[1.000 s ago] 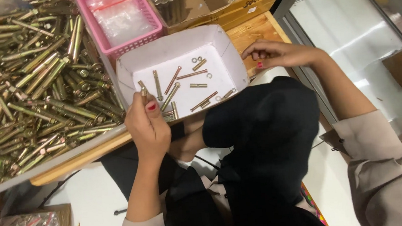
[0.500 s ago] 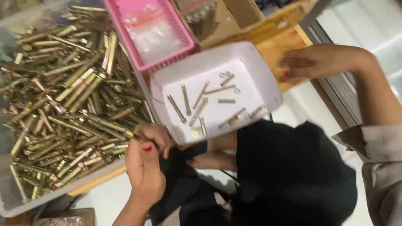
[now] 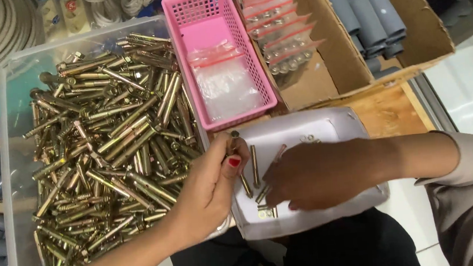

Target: Assembling bolts by adding washers and nuts manually.

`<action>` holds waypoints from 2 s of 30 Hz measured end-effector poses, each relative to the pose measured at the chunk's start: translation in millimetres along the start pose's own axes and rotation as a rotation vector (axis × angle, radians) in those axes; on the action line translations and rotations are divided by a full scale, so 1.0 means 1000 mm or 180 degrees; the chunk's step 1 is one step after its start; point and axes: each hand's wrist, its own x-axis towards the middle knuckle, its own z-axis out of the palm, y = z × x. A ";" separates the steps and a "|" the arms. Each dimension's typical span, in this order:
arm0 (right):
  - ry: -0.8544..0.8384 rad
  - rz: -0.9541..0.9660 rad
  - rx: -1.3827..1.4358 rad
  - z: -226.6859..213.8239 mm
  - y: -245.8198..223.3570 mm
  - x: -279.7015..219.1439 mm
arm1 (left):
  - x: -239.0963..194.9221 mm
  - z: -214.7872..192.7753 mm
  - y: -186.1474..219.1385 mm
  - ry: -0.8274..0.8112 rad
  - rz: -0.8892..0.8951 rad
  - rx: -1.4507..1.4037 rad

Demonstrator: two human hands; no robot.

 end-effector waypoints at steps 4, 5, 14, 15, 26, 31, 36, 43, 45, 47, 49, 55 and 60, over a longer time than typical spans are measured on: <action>-0.0164 0.0050 -0.0013 -0.008 0.007 0.015 | 0.000 0.006 -0.016 -0.0108 -0.0066 -0.0291; -0.0280 0.0402 -0.0204 -0.017 0.009 0.017 | -0.002 0.009 -0.024 -0.0124 0.0032 -0.0296; 0.1437 0.0402 0.0499 -0.068 0.004 0.014 | 0.008 0.003 -0.021 -0.0225 -0.0060 -0.0306; 0.1636 0.0072 0.0608 -0.074 0.000 0.016 | 0.006 0.002 -0.020 -0.0244 0.0101 -0.0156; 0.1228 -0.0586 0.0052 -0.090 -0.004 0.016 | 0.003 0.001 -0.022 -0.0293 0.0315 -0.0264; 0.1452 -0.0758 0.0283 -0.096 -0.010 0.019 | -0.001 -0.005 -0.020 -0.0623 0.0080 -0.0186; 0.1596 -0.0876 -0.0016 -0.091 -0.010 0.018 | -0.002 -0.005 -0.021 -0.0660 0.0029 -0.0144; 0.1733 -0.0612 -0.0081 -0.085 -0.010 0.020 | 0.000 -0.002 -0.019 -0.0337 0.0006 -0.0339; 0.1863 -0.0533 -0.0127 -0.083 -0.008 0.021 | 0.002 -0.002 -0.015 -0.0349 -0.0032 -0.1380; 0.1809 -0.0565 -0.0030 -0.084 -0.005 0.021 | 0.000 -0.002 -0.019 -0.0359 -0.0141 -0.1493; 0.1755 -0.0595 0.0066 -0.084 -0.004 0.020 | -0.002 -0.001 -0.022 -0.0370 -0.0250 -0.1605; 0.1651 -0.0635 -0.0153 -0.078 0.000 0.018 | -0.005 -0.003 -0.027 -0.0255 -0.0251 -0.1575; 0.1612 -0.1094 -0.0192 -0.087 -0.005 0.020 | -0.002 -0.007 -0.027 -0.0410 -0.0298 -0.1423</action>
